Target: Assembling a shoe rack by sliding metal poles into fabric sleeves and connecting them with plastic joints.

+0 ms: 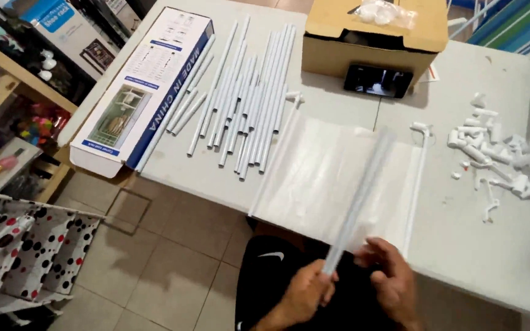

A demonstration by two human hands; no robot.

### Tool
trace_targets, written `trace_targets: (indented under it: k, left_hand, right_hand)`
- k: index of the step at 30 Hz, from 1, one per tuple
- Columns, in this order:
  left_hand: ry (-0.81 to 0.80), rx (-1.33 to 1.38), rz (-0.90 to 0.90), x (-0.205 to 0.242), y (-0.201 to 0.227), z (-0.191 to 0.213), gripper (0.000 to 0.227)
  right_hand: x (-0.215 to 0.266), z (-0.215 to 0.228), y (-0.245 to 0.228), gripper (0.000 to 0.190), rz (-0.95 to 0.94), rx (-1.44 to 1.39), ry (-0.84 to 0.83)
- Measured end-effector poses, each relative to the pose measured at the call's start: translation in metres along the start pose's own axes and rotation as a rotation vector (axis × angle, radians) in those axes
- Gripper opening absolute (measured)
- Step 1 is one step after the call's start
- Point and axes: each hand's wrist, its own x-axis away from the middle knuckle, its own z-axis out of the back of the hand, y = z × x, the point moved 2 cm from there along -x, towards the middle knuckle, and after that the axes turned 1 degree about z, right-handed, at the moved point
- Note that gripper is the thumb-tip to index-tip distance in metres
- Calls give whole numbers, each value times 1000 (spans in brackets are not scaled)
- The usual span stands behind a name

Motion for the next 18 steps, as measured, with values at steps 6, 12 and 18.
trace_targets:
  k: [6,12,18]
  left_hand:
    - [-413,-572,60,-29,28,-40,46]
    - [-555,-952,-190,-37,44,-35,23]
    - [-142,-890,-69,-40,80,15,24]
  right_hand:
    - [4,-35,-42,38,156,-409,153]
    - [19,42,-49,24,-38,-5,377]
    - [48,88,-67,33,-251,382,542]
